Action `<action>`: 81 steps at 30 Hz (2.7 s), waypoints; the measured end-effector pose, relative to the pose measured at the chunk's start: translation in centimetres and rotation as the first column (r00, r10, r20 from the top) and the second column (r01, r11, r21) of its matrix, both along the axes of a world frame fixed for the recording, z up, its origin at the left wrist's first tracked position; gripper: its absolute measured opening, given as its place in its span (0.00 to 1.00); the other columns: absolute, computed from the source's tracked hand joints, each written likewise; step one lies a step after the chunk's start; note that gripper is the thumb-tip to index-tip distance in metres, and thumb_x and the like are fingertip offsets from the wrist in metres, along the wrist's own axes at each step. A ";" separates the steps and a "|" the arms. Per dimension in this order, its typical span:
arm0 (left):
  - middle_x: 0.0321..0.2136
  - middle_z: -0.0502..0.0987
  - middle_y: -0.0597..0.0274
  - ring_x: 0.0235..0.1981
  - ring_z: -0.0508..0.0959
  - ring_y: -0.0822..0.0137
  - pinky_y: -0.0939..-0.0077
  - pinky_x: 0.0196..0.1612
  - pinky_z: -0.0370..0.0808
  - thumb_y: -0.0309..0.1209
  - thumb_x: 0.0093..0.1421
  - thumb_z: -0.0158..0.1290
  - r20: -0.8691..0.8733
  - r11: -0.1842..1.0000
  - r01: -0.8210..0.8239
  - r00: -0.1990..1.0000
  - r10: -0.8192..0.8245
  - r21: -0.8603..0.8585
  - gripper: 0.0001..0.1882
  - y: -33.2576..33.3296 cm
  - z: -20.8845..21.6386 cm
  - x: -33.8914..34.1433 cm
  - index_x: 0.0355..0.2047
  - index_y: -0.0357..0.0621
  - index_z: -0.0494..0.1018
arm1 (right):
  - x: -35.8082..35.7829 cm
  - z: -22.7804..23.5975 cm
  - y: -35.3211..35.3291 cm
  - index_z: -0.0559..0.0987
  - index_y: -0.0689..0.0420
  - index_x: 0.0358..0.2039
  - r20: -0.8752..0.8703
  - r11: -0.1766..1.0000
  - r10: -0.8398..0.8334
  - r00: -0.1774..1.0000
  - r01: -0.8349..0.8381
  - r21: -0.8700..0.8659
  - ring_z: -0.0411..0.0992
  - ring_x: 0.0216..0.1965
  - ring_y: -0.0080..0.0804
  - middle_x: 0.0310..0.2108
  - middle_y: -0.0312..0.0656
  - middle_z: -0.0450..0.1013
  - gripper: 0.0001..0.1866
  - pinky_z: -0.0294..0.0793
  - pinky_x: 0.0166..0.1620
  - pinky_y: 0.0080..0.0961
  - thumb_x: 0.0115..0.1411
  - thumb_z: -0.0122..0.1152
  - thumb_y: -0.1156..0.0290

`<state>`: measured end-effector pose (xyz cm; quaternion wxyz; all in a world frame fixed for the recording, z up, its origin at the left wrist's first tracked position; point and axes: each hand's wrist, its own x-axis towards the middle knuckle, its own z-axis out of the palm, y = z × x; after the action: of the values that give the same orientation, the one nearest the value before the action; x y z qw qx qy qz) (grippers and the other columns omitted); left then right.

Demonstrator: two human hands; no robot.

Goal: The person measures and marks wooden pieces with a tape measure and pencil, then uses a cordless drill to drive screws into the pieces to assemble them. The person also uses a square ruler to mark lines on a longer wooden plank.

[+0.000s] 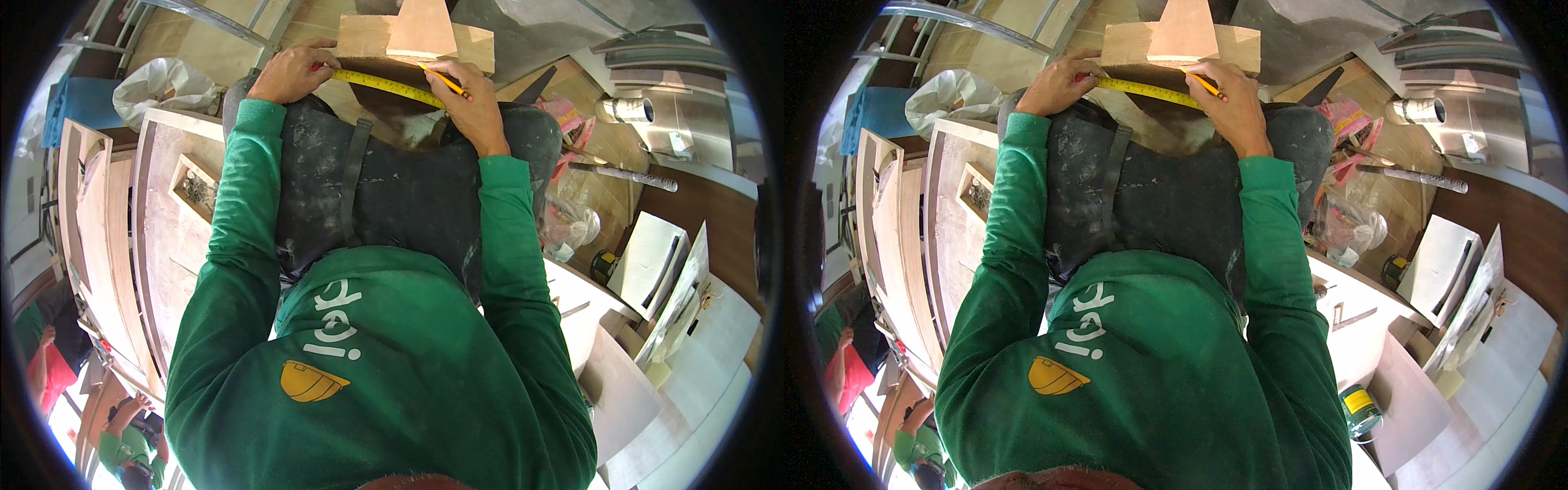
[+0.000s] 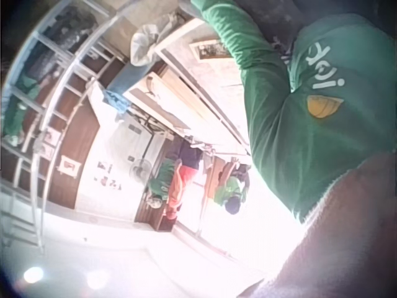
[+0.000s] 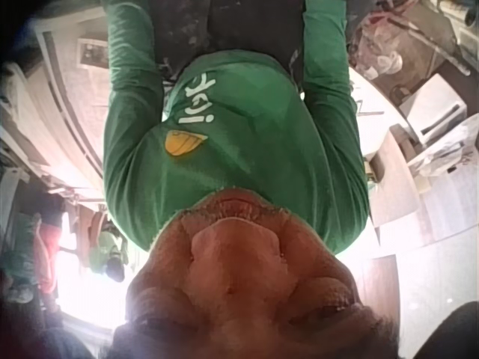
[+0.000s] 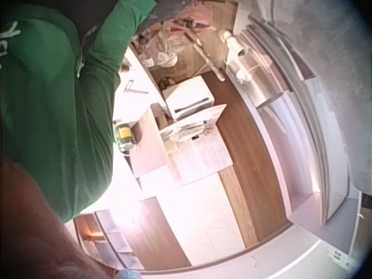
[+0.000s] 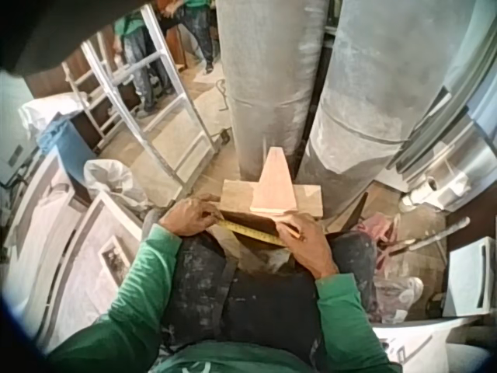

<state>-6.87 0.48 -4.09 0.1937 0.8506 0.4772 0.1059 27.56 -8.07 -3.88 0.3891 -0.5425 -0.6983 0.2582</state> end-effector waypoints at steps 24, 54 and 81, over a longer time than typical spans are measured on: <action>0.64 0.81 0.63 0.52 0.85 0.49 0.56 0.60 0.80 0.39 0.67 0.58 0.033 1.000 0.019 0.999 -0.020 0.008 0.14 0.2 0.0 0.0 0.45 0.50 0.88 | -0.1 -0.5 0.3 0.88 0.54 0.47 -0.047 0.999 -0.048 0.998 0.047 -0.013 0.83 0.48 0.48 0.45 0.47 0.85 0.12 0.80 0.54 0.40 0.67 0.70 0.64; 0.64 0.80 0.55 0.55 0.84 0.47 0.57 0.59 0.80 0.37 0.69 0.58 -0.007 0.999 0.029 1.000 -0.030 -0.026 0.13 0.1 0.5 0.1 0.48 0.47 0.87 | -0.2 -0.5 -0.1 0.87 0.53 0.50 0.019 0.996 -0.081 0.997 0.081 -0.023 0.81 0.49 0.44 0.45 0.46 0.84 0.13 0.76 0.56 0.40 0.68 0.67 0.62; 0.33 0.79 0.48 0.35 0.80 0.53 0.61 0.42 0.78 0.32 0.67 0.68 0.114 0.779 -0.626 0.774 0.623 -0.010 0.14 -24.9 4.4 -12.3 0.42 0.34 0.78 | 9.0 6.8 -7.3 0.85 0.63 0.47 -0.680 0.831 -0.512 0.525 0.503 -0.238 0.82 0.37 0.28 0.39 0.41 0.84 0.12 0.80 0.44 0.22 0.74 0.67 0.66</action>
<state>-19.22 -24.46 0.30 0.1616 0.6395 0.7193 0.2179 36.55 -15.39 2.91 0.6848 -0.5778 -0.2982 0.3290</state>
